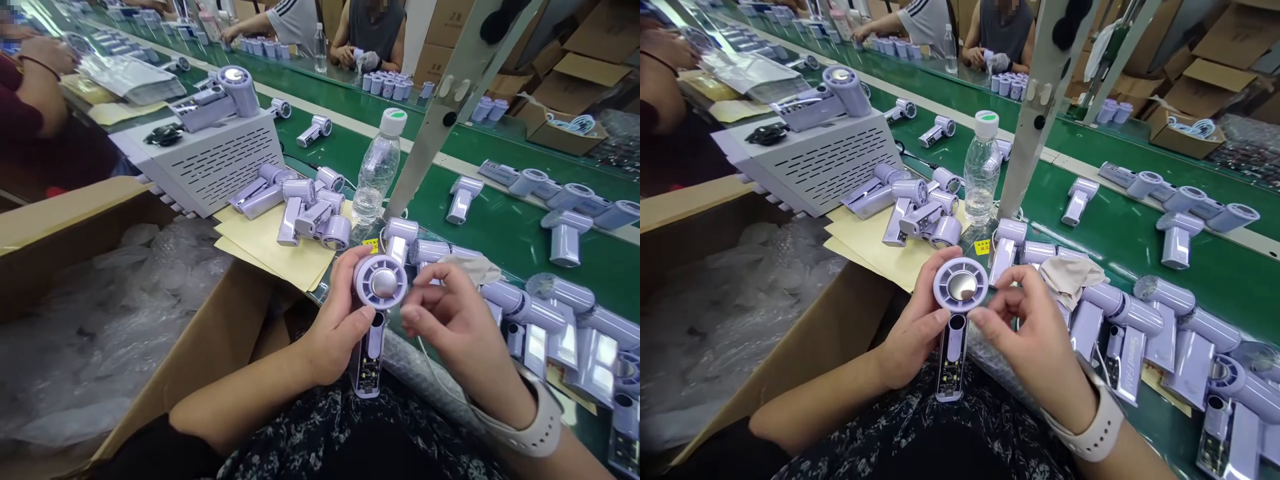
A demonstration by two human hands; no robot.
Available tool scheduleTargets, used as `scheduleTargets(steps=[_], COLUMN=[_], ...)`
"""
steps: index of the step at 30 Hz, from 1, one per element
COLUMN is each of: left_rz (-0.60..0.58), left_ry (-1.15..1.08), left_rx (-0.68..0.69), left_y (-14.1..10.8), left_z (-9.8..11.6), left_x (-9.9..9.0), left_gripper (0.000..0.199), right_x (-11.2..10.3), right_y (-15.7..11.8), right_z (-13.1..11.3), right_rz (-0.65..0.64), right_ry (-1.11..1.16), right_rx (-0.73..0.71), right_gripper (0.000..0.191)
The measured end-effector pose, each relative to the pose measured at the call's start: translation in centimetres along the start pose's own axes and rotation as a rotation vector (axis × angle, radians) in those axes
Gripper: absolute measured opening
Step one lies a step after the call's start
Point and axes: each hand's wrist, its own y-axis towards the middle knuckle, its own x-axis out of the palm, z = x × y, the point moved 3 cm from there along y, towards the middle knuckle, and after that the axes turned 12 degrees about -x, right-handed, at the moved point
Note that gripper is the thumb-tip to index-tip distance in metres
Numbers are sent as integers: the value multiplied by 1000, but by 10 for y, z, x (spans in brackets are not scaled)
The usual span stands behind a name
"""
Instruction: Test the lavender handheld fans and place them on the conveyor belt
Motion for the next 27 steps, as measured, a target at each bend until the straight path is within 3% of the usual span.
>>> scheduleTargets(steps=[2,4,9,14,16,19,22,25,27], left_rz=[-25,-49,-78,-219,-163,40,158,162,114], left_ry=[13,19,-15,-317,-332,-296,-277,-230,-205], left_rx=[-10,-26,-104,-274,-324,-377,-391,-378,-387], left_y=[-2,-3,-1,7,13,23,30,32,33], left_z=[3,4,1,-13,-19,-21,-16,-13,-16], left_x=[6,11,21,34,33,23,15,14,19], left_gripper=[68,67,76,73,72,74,79,81,82], right_x=[7,9,-1,-6,-6,-14,-45,-87,-103], right_y=[-2,-3,-7,-25,-35,-52,-67,-80,-86], right_z=[-1,-2,1,19,26,33,40,47,54], right_rz=[41,47,6,-7,-8,-43,47,255,239], right_ry=[168,190,253,331,266,22,-371,-820,-1102], right_rx=[65,101,174,181,135,96,71,18,-23], right_gripper=[52,63,55,59,58,50,34,27,23])
